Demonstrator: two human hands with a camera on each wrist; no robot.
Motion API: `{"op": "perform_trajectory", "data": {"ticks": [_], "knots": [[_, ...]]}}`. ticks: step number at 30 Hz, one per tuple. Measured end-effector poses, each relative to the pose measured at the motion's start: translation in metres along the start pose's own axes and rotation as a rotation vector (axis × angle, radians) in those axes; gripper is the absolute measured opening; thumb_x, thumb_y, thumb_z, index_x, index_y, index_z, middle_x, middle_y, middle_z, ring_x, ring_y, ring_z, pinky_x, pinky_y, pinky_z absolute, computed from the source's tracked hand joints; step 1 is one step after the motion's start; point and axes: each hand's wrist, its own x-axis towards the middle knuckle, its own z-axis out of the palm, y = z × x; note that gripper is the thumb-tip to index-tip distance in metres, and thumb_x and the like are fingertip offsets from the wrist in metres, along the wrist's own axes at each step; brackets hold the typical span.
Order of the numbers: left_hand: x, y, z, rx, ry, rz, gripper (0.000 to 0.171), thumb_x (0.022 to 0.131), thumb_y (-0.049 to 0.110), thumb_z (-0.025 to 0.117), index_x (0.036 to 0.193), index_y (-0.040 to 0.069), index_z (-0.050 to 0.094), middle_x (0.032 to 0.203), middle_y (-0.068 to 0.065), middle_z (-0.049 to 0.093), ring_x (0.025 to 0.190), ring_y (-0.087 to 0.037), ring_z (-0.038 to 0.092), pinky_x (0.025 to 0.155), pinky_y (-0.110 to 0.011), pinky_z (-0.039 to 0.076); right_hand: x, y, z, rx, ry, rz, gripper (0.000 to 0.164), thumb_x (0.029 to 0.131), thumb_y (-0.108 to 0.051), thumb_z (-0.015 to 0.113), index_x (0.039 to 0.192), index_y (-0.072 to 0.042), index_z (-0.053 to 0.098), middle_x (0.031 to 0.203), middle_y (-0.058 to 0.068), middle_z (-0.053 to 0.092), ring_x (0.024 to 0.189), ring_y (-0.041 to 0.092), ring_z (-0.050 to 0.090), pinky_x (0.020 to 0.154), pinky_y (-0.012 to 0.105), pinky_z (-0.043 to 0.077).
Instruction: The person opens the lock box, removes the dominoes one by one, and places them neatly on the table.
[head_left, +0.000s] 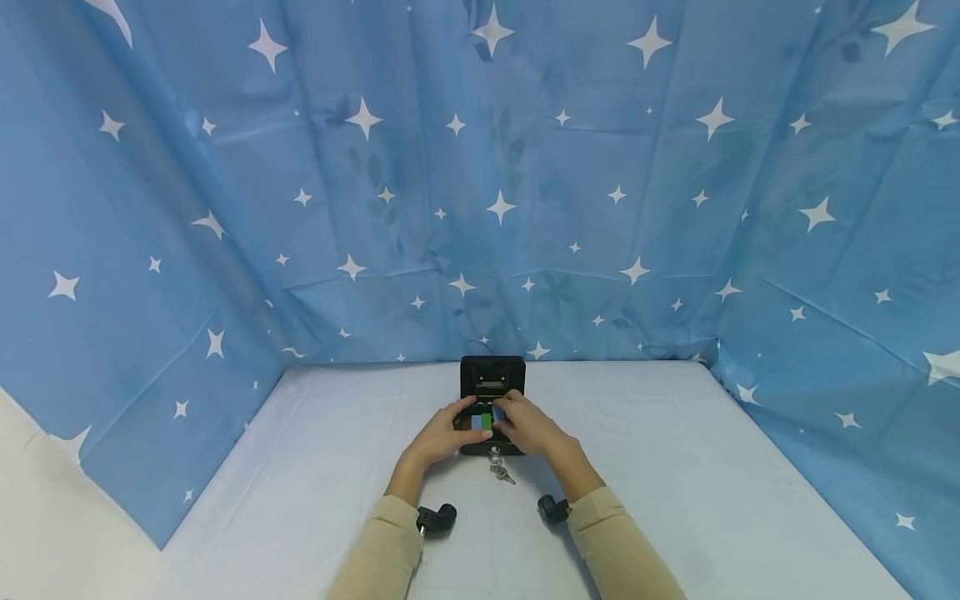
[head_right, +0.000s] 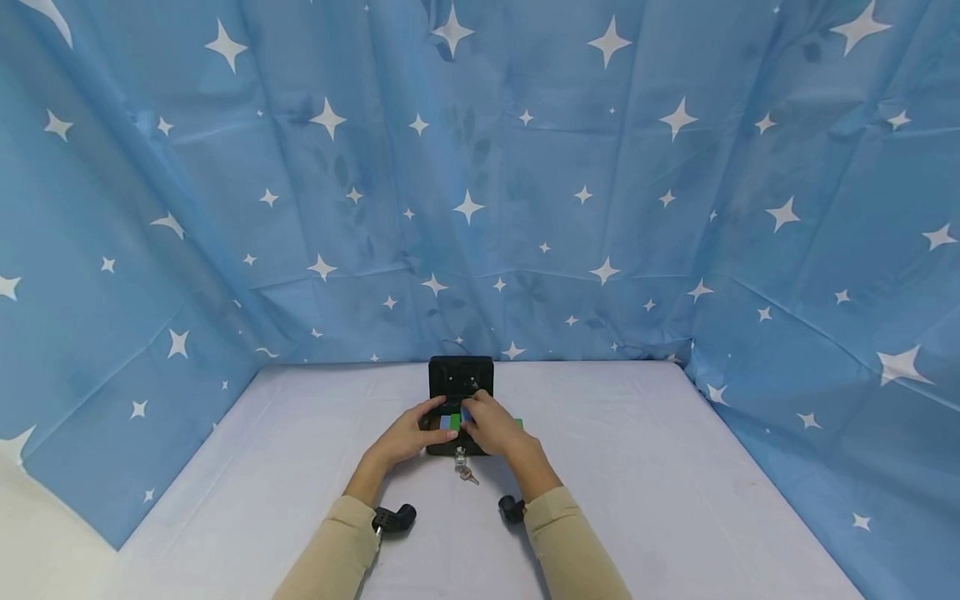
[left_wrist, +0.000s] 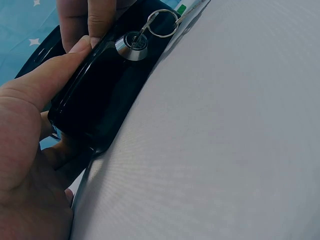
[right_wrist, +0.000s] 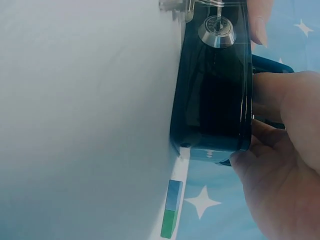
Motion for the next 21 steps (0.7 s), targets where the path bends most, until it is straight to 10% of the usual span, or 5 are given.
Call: {"op": "perform_trajectory", "data": {"ticks": [21], "knots": [[0.0006,-0.0001,0.0004,-0.001,0.005,-0.015,0.088,0.089,0.050,0.080,0.161,0.019,0.041,0.165,-0.017,0.039,0.153,-0.040,0.034,0.120,-0.065,0.032,-0.0032,0.0058,-0.0053,0.034,0.023,-0.025,0.044,0.104,-0.020,0.065,0.141,0.004,0.059,0.127,0.013,0.058,0.104,0.018,0.060,0.093,0.041,0.055]]}}
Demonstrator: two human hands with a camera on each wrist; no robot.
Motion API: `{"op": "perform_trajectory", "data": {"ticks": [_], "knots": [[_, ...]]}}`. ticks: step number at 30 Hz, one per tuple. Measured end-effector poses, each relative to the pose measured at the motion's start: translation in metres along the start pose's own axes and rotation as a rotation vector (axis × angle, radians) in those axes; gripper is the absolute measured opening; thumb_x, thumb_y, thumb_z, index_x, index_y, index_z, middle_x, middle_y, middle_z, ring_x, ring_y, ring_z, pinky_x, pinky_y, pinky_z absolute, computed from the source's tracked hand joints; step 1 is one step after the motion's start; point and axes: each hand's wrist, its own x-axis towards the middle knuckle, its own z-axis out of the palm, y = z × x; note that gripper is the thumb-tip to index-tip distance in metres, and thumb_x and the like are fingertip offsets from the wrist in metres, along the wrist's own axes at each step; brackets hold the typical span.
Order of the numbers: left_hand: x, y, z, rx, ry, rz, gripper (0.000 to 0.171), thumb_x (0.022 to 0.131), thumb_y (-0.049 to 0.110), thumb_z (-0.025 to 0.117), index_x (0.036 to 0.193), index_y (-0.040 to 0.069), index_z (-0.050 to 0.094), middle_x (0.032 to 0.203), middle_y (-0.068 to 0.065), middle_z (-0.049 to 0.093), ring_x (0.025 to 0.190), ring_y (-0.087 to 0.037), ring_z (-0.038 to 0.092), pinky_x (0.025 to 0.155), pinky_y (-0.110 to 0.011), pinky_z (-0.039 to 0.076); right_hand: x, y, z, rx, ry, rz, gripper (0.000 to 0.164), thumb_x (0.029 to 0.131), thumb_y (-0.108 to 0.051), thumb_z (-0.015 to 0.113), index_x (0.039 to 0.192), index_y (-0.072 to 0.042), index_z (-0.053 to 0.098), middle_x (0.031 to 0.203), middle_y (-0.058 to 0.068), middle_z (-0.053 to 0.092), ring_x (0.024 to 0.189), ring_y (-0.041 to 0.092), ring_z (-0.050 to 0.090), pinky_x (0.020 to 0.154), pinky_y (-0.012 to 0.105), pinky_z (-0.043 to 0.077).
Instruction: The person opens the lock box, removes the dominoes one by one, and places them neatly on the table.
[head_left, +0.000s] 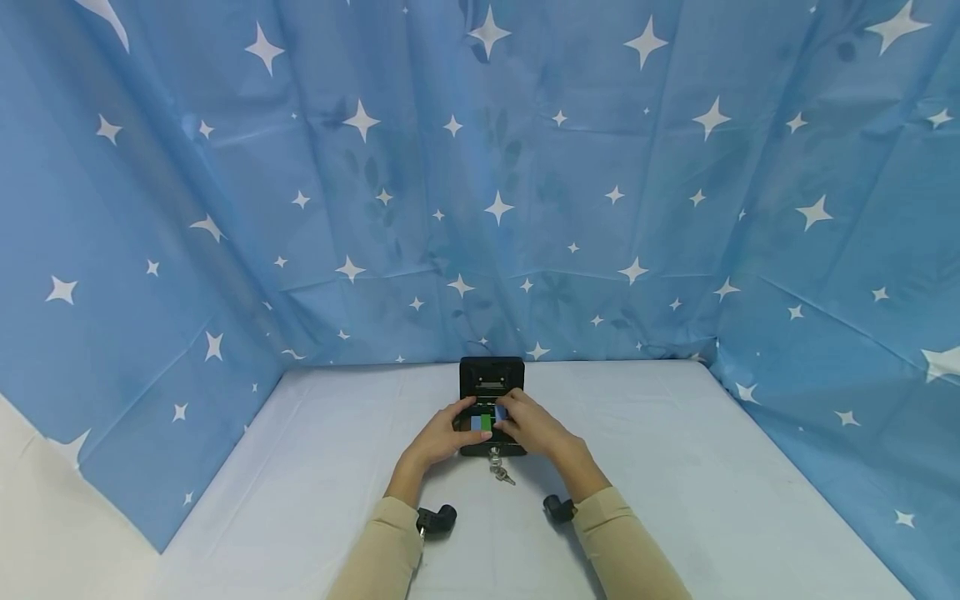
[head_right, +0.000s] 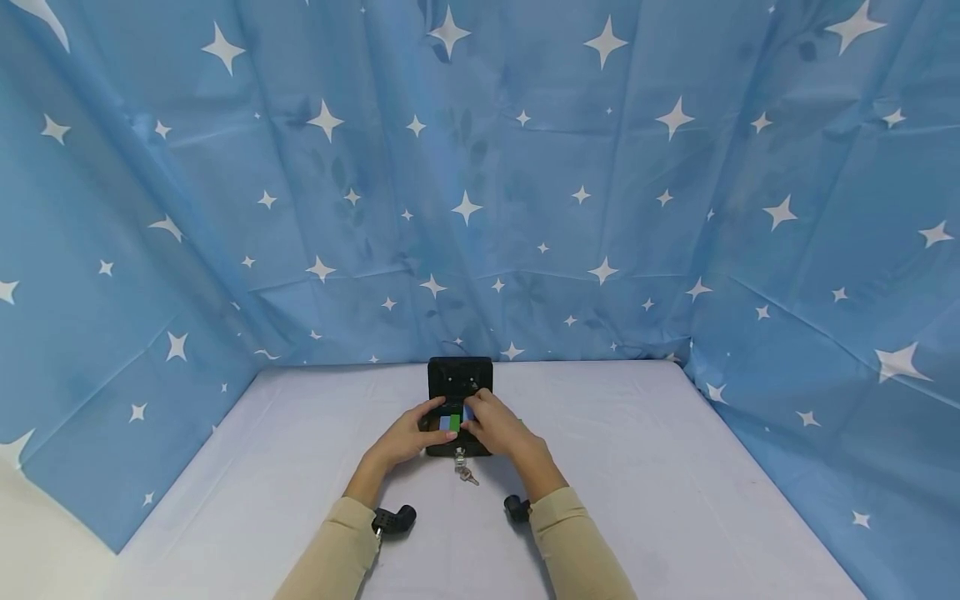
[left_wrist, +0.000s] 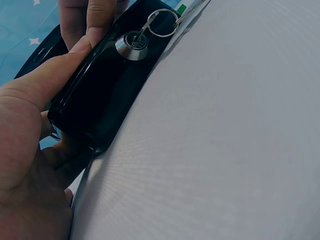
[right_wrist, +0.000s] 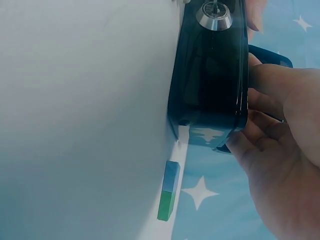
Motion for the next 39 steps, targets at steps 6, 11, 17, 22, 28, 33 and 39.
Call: {"op": "perform_trajectory", "data": {"ticks": [6,11,17,22,28,33,39], "knots": [[0.000,0.000,0.000,-0.007,0.003,0.002,0.088,0.088,0.050,0.081,0.161,0.018,0.041,0.164,-0.016,0.041,0.154,-0.039,0.035,0.121,-0.064,0.031,0.000,0.003,-0.003,-0.022,0.023,-0.022,0.042,0.103,-0.021,0.067,0.138,0.003,0.062,0.125,0.012,0.059,0.105,0.018,0.059,0.095,0.041,0.054],[0.001,0.000,0.000,0.011,0.006,0.003,0.089,0.088,0.052,0.081,0.161,0.018,0.042,0.165,-0.015,0.041,0.154,-0.039,0.033,0.121,-0.064,0.031,-0.001,0.005,-0.005,-0.026,0.037,-0.026,0.042,0.103,-0.020,0.068,0.137,0.003,0.062,0.125,0.012,0.059,0.107,0.020,0.059,0.097,0.043,0.054],[-0.001,0.001,0.000,0.020,0.009,0.004,0.088,0.089,0.051,0.080,0.161,0.018,0.041,0.165,-0.015,0.039,0.154,-0.041,0.033,0.120,-0.066,0.031,-0.001,0.008,-0.005,-0.014,0.038,-0.031,0.043,0.103,-0.021,0.068,0.138,0.003,0.062,0.124,0.011,0.059,0.105,0.020,0.057,0.095,0.043,0.053],[-0.002,0.002,-0.001,0.031,0.011,0.003,0.088,0.089,0.052,0.080,0.161,0.018,0.042,0.164,-0.017,0.040,0.153,-0.043,0.034,0.119,-0.067,0.032,-0.002,0.008,-0.009,-0.027,0.044,-0.006,0.044,0.102,-0.022,0.070,0.138,0.002,0.063,0.123,0.009,0.060,0.108,0.019,0.057,0.100,0.043,0.053],[-0.003,0.004,-0.001,0.032,0.022,-0.005,0.087,0.088,0.052,0.080,0.160,0.019,0.043,0.164,-0.018,0.041,0.153,-0.042,0.034,0.120,-0.066,0.031,-0.004,0.011,-0.013,-0.025,0.054,0.025,0.042,0.101,-0.021,0.071,0.136,0.001,0.064,0.124,0.009,0.061,0.112,0.021,0.059,0.103,0.044,0.053],[-0.003,0.004,-0.001,0.015,0.016,-0.005,0.087,0.088,0.050,0.080,0.160,0.018,0.043,0.163,-0.020,0.041,0.153,-0.043,0.035,0.119,-0.066,0.032,-0.007,0.013,-0.015,-0.012,0.059,0.043,0.041,0.101,-0.021,0.071,0.135,0.001,0.064,0.125,0.011,0.062,0.114,0.024,0.061,0.105,0.045,0.053],[-0.003,0.003,0.001,0.010,0.010,0.001,0.086,0.089,0.050,0.080,0.160,0.018,0.043,0.164,-0.020,0.040,0.153,-0.043,0.034,0.120,-0.066,0.032,-0.009,0.018,-0.016,-0.023,0.047,0.075,0.043,0.101,-0.023,0.071,0.137,-0.001,0.064,0.124,0.009,0.062,0.112,0.023,0.062,0.101,0.045,0.055]]}}
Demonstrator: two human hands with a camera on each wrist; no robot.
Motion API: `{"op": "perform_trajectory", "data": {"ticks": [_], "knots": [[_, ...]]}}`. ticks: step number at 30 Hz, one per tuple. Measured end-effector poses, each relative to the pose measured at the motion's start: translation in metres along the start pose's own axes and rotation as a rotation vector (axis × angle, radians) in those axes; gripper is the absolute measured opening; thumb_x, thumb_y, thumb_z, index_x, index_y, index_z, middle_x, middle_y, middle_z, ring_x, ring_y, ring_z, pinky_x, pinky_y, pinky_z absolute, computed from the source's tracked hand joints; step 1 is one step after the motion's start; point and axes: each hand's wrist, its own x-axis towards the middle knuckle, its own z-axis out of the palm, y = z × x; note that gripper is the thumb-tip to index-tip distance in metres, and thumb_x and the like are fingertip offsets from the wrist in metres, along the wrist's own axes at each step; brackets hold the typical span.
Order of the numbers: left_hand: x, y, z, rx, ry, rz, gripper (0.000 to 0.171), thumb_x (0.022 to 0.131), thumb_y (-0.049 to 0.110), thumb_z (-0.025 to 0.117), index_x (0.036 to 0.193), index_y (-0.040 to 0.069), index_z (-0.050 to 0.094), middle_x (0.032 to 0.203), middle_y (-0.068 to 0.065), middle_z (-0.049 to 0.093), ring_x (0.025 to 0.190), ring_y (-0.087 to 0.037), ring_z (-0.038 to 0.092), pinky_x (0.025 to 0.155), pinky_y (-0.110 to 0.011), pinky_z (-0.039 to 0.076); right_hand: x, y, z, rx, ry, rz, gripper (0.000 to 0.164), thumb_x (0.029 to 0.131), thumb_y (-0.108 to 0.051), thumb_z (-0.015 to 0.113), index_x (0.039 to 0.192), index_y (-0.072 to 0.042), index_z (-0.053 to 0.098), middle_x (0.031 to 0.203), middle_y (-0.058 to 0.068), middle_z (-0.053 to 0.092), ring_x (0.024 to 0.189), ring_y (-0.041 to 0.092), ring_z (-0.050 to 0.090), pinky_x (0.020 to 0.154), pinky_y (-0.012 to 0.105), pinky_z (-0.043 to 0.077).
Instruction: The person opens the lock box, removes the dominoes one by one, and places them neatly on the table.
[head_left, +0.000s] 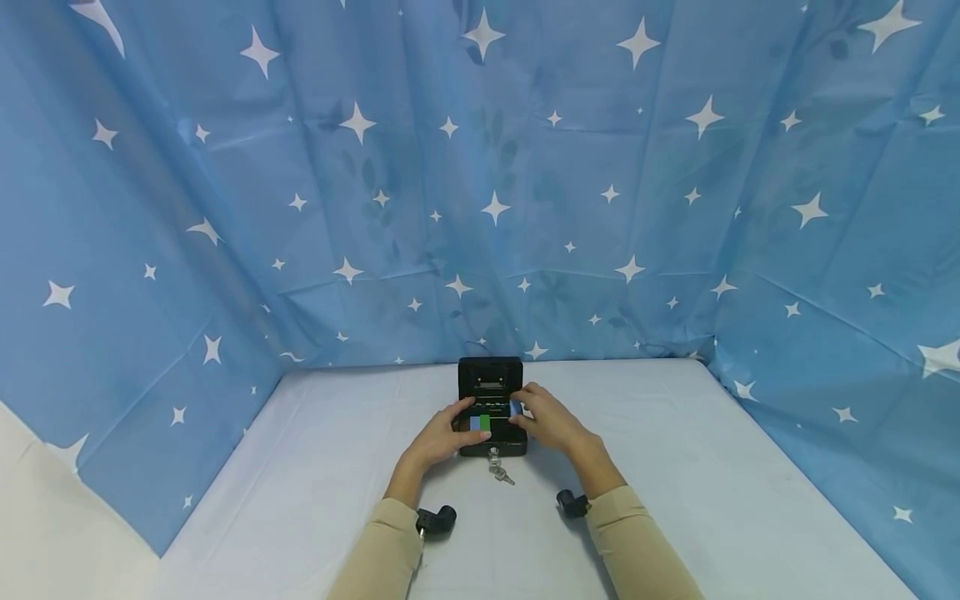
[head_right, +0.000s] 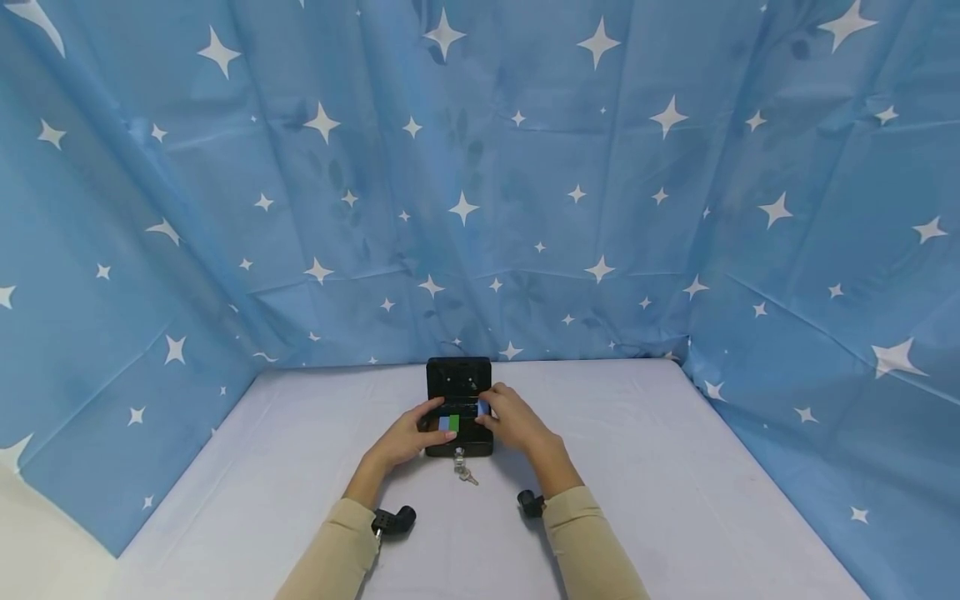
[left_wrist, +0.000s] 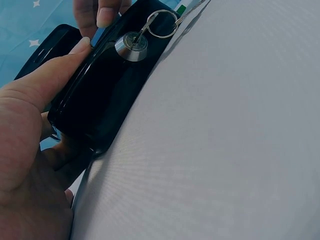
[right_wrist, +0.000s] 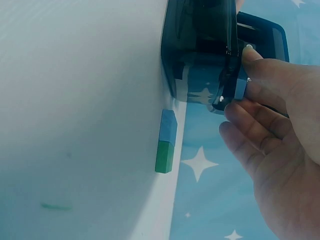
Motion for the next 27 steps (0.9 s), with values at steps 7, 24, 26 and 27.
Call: {"op": "perform_trajectory", "data": {"ticks": [7,24,26,27], "knots": [[0.001,-0.002,0.001,0.002,0.002,-0.002,0.086,0.089,0.050,0.080,0.160,0.019,0.043,0.164,-0.020,0.040,0.153,-0.043,0.034,0.120,-0.066,0.032,-0.001,0.003,-0.002,0.009,0.000,-0.012,0.044,0.101,-0.022,0.071,0.137,0.001,0.064,0.125,0.011,0.062,0.113,0.026,0.064,0.099,0.046,0.056],[0.002,-0.002,0.001,0.000,0.008,-0.004,0.086,0.088,0.050,0.080,0.160,0.020,0.044,0.164,-0.019,0.040,0.153,-0.042,0.034,0.120,-0.066,0.031,-0.005,0.011,-0.006,0.008,-0.007,-0.015,0.044,0.100,-0.019,0.072,0.136,0.003,0.064,0.125,0.014,0.063,0.113,0.030,0.067,0.100,0.046,0.056],[0.002,-0.002,0.001,0.001,0.006,-0.003,0.086,0.089,0.051,0.080,0.160,0.020,0.043,0.164,-0.018,0.040,0.153,-0.042,0.034,0.120,-0.066,0.031,-0.005,0.011,-0.006,0.007,-0.008,-0.014,0.043,0.100,-0.019,0.072,0.136,0.003,0.065,0.125,0.014,0.064,0.112,0.030,0.067,0.100,0.046,0.056],[0.002,-0.003,0.001,0.002,0.005,-0.002,0.086,0.089,0.051,0.080,0.160,0.020,0.043,0.164,-0.018,0.040,0.154,-0.042,0.034,0.120,-0.066,0.031,-0.005,0.012,-0.006,0.007,-0.008,-0.011,0.043,0.099,-0.019,0.073,0.136,0.003,0.065,0.124,0.014,0.064,0.112,0.030,0.068,0.099,0.046,0.057]]}}
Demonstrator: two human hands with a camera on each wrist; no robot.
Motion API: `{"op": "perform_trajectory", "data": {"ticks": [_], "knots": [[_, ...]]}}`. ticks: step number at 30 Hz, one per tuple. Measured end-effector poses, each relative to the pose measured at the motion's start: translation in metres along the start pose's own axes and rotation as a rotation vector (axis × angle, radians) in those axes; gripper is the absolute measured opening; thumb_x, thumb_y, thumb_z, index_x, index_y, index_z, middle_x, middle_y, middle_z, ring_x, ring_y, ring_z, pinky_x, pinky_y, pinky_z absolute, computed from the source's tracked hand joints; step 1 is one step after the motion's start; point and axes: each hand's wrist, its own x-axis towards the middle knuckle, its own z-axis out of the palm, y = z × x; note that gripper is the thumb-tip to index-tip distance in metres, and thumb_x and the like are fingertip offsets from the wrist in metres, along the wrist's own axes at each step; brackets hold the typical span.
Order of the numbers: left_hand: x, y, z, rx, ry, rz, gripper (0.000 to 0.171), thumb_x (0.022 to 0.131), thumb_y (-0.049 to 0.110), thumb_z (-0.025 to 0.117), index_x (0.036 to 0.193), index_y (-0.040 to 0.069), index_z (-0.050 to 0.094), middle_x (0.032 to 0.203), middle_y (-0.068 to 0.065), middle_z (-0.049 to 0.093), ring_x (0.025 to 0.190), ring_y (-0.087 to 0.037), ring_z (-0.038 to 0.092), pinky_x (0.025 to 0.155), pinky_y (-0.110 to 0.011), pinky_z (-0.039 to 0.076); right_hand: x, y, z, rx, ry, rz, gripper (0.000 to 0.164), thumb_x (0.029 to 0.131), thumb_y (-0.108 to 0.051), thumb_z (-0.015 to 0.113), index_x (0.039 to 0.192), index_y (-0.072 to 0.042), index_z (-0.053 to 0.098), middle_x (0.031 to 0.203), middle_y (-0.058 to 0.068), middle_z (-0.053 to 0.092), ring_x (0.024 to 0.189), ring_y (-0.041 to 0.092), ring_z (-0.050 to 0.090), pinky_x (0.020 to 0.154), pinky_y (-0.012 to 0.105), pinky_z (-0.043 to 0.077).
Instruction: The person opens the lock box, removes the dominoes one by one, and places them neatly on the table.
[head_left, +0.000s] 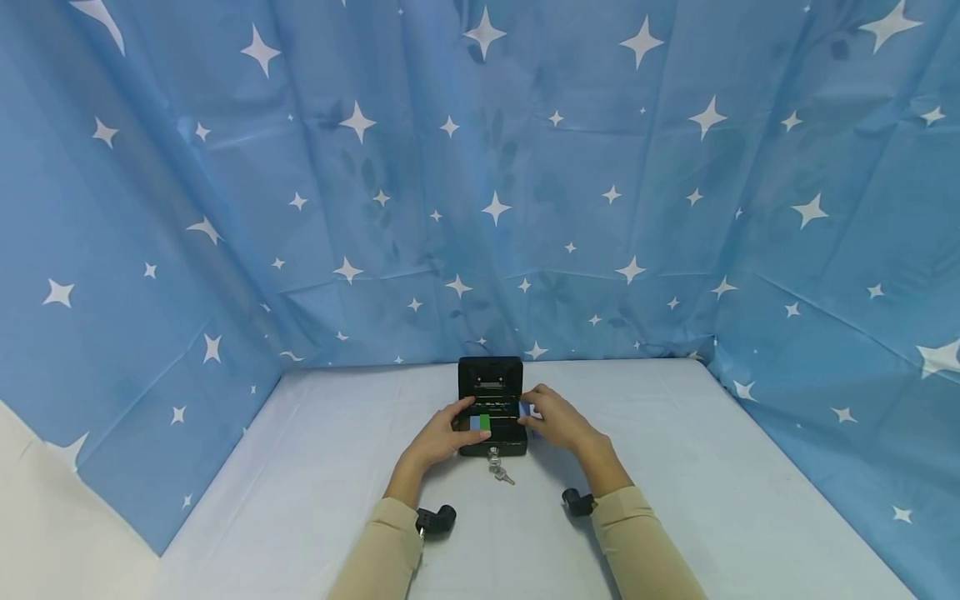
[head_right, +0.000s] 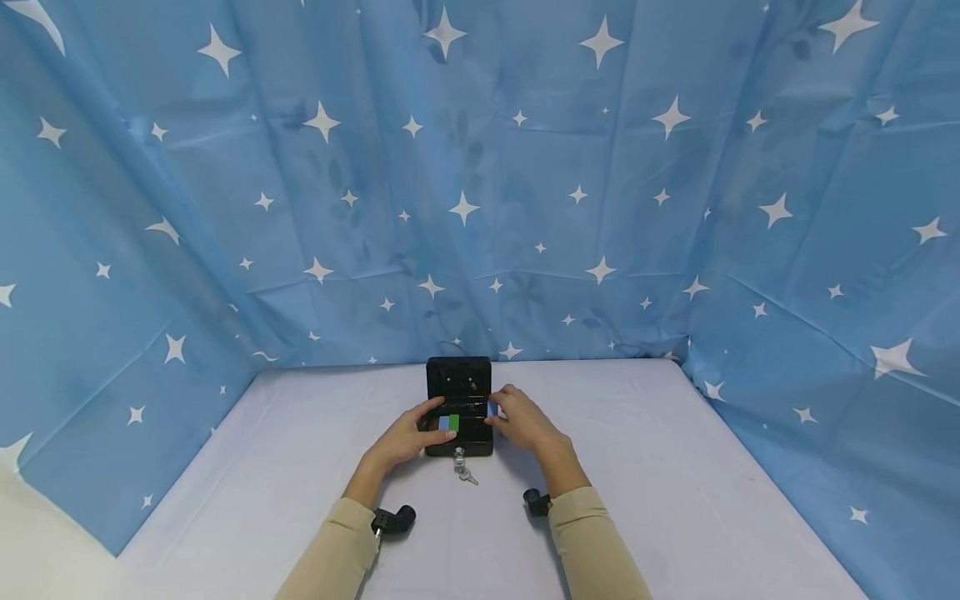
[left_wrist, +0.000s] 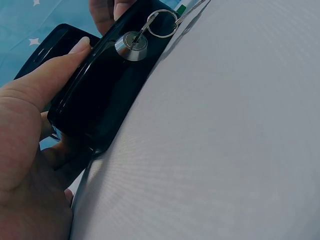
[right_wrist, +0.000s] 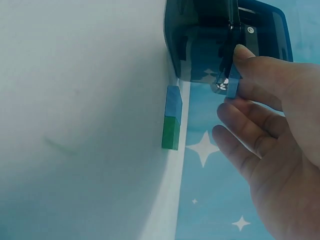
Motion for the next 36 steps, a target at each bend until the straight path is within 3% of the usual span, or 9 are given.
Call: {"op": "perform_trajectory", "data": {"ticks": [12,29,36], "knots": [[-0.002,0.001,0.000,-0.001,0.005,-0.008,0.085,0.088,0.050,0.081,0.159,0.021,0.044,0.164,-0.019,0.040,0.153,-0.042,0.034,0.121,-0.066,0.030,-0.001,0.006,0.000,0.001,-0.007,0.043,0.039,0.098,-0.020,0.074,0.131,0.000,0.068,0.125,0.012,0.065,0.110,0.028,0.067,0.098,0.046,0.057],[-0.003,0.005,-0.001,0.000,0.008,-0.004,0.085,0.089,0.047,0.081,0.159,0.018,0.044,0.164,-0.020,0.040,0.153,-0.042,0.034,0.122,-0.064,0.030,-0.003,0.018,-0.006,0.016,-0.028,0.027,0.042,0.097,-0.018,0.075,0.133,0.003,0.066,0.125,0.014,0.065,0.108,0.030,0.067,0.096,0.046,0.057],[-0.003,0.004,-0.001,0.002,0.004,-0.001,0.086,0.088,0.049,0.081,0.159,0.019,0.044,0.164,-0.019,0.040,0.154,-0.042,0.034,0.122,-0.064,0.030,-0.005,0.022,-0.008,0.038,-0.032,0.072,0.039,0.097,-0.015,0.075,0.131,0.002,0.068,0.124,0.013,0.065,0.109,0.029,0.067,0.096,0.046,0.057]]}}
